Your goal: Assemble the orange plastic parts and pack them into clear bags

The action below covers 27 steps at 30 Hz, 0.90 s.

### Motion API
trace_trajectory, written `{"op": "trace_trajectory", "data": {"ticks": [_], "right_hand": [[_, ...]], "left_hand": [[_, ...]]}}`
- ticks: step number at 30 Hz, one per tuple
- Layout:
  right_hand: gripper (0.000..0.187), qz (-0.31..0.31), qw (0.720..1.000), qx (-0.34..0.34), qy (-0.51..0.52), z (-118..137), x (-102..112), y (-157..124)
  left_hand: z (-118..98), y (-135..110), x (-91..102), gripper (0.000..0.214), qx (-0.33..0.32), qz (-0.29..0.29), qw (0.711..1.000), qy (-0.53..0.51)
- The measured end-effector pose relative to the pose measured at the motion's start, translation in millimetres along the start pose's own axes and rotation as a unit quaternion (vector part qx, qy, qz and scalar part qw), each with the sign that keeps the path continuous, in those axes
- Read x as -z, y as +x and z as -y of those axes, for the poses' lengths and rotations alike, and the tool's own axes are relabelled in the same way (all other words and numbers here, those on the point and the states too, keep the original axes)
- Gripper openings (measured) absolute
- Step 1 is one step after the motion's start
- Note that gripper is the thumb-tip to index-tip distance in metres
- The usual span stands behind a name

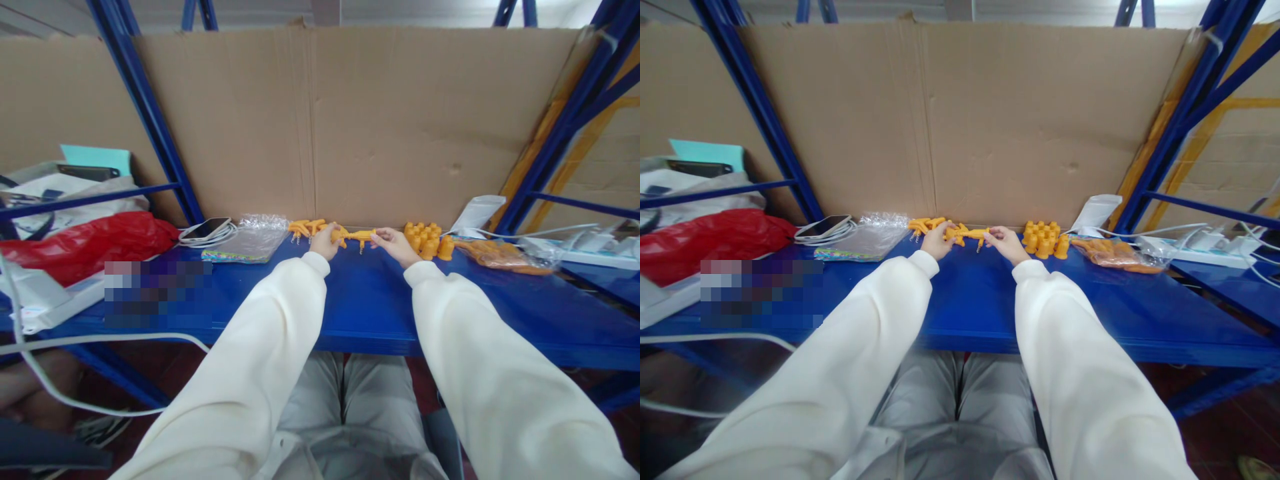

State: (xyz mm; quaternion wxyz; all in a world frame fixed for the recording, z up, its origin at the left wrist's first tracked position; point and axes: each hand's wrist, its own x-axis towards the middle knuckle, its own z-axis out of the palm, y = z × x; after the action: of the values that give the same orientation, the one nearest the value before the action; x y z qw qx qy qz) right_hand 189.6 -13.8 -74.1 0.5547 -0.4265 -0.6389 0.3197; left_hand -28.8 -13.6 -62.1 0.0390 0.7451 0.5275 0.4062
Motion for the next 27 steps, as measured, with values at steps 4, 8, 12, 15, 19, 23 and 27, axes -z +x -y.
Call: {"op": "trace_trajectory", "data": {"ticks": [4,8,12,15,19,23,27], "right_hand": [[0.031,-0.003,1.0,-0.012,-0.003,7,-1,-3],[0.029,-0.008,1.0,-0.02,-0.009,12,-2,-5],[0.03,-0.009,1.0,-0.019,-0.007,14,-3,-7],[0.029,-0.009,1.0,-0.019,-0.009,13,-4,-6],[0.027,-0.015,0.999,-0.024,-0.018,11,-4,-5],[0.025,-0.02,0.999,-0.03,-0.02,9,-4,-4],[0.029,-0.02,0.999,-0.029,-0.021,7,-4,-3]], "left_hand": [[1,1,-0.7,0.033,0.01,0.001,1.0,-0.016],[1,1,-1.1,0.035,0.022,0.021,0.999,-0.039],[2,2,-0.6,0.034,0.014,0.024,0.999,-0.037],[3,2,-0.4,0.032,-0.002,0.024,0.999,-0.04],[3,3,-0.7,0.031,-0.012,0.036,0.998,-0.046],[1,2,-1.0,0.028,-0.007,0.04,0.998,-0.048],[1,3,-2.1,0.025,0.002,0.038,0.997,-0.062]]}}
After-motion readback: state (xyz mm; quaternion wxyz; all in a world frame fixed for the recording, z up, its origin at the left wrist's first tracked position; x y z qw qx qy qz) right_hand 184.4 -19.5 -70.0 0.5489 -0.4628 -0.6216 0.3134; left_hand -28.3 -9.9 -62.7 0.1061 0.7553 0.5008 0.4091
